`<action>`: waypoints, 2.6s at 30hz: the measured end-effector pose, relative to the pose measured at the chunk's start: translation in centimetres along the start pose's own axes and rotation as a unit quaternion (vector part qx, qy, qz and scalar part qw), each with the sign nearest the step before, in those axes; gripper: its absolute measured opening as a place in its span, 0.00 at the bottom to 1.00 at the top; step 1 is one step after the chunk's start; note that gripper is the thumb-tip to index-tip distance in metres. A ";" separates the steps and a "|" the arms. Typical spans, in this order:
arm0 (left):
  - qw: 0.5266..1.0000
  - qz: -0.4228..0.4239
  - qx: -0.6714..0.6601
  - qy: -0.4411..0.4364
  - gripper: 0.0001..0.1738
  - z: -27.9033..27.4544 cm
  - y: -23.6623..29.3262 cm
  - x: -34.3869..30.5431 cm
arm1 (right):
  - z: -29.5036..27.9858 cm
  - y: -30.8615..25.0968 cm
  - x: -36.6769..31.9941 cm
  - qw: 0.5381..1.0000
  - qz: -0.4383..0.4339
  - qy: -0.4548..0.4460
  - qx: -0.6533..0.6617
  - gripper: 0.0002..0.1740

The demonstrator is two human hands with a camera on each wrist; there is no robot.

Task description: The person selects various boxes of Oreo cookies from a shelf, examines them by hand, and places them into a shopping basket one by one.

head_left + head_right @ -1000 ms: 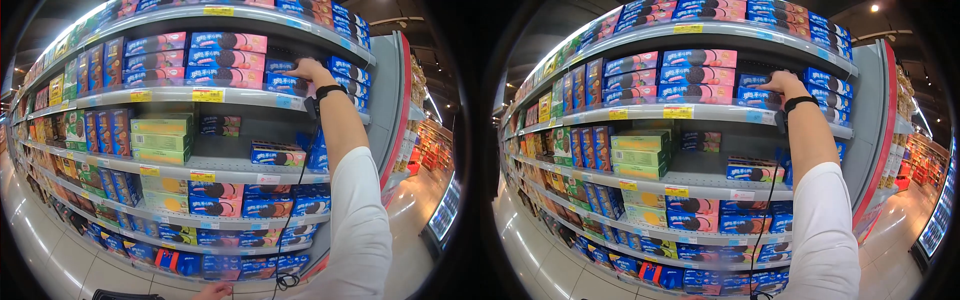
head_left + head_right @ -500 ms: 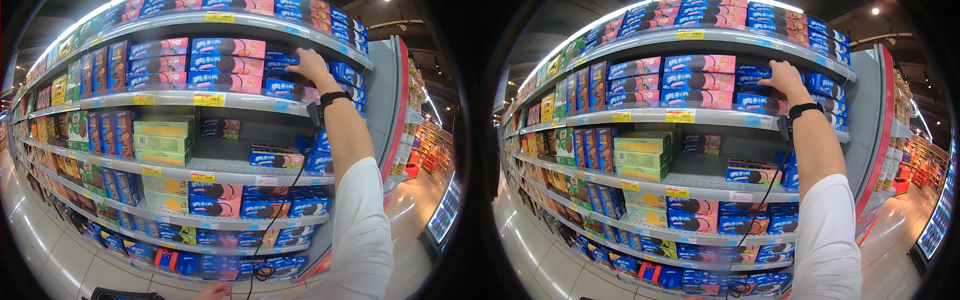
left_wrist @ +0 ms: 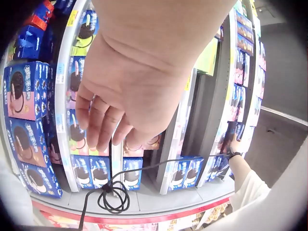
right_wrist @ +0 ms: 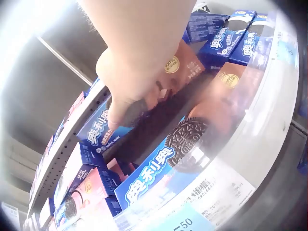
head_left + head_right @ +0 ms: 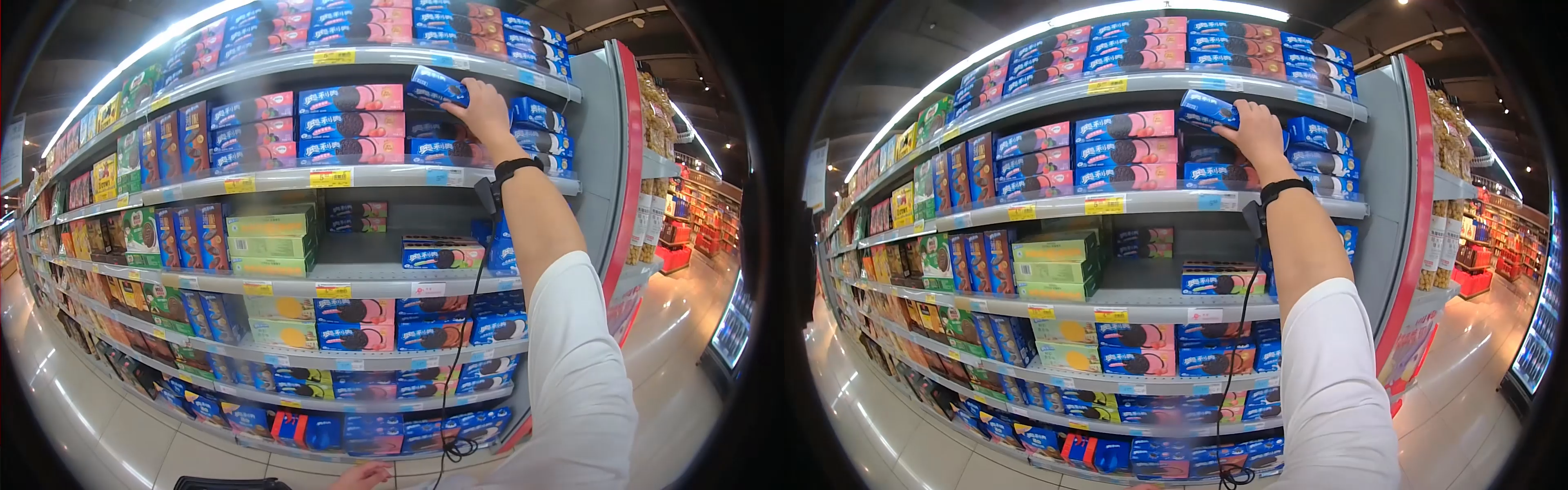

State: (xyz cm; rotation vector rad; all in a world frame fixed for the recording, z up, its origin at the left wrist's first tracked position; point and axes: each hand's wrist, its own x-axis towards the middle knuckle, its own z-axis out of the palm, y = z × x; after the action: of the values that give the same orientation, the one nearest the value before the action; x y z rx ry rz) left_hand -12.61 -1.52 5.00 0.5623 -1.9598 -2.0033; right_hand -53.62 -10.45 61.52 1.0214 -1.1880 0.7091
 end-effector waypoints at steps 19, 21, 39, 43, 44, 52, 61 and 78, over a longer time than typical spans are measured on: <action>0.991 0.025 0.084 0.099 0.17 3.4 0.1 -5.4 | -23.0 -19.3 -27.7 0.582 0.413 -0.125 0.689 0.26; 0.983 0.054 0.077 0.157 0.18 3.6 0.5 -6.0 | -25.3 -23.2 -31.3 0.416 0.534 -0.178 0.715 0.25; 0.971 0.103 -0.170 0.135 0.32 4.3 2.5 -9.3 | -27.1 -29.6 -36.8 0.250 0.633 -0.289 0.673 0.28; 0.973 0.116 -0.161 0.122 0.31 4.2 3.1 -10.1 | -26.2 -27.9 -35.6 0.361 0.549 -0.246 0.713 0.26; 0.970 0.116 -0.172 0.124 0.32 4.1 3.4 -10.3 | -25.6 -27.5 -36.3 0.360 0.549 -0.248 0.712 0.26; 0.928 0.176 -0.149 0.292 0.26 2.4 2.8 -10.5 | -25.2 -28.2 -43.6 0.342 0.602 -0.341 0.636 0.19; 0.945 0.198 -0.076 0.249 0.36 4.2 4.9 -10.1 | -28.7 -31.6 -51.9 0.087 0.696 -0.498 0.510 0.19; 0.933 0.163 0.082 0.310 0.34 0.1 3.4 -12.0 | -28.9 -25.8 -50.8 0.043 0.674 -0.452 0.583 0.23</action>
State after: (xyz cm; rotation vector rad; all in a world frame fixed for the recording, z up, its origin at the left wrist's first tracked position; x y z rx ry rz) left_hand -2.30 3.99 9.38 0.7391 -1.6860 -1.2629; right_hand -32.34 8.85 4.50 1.1954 -2.7801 3.5175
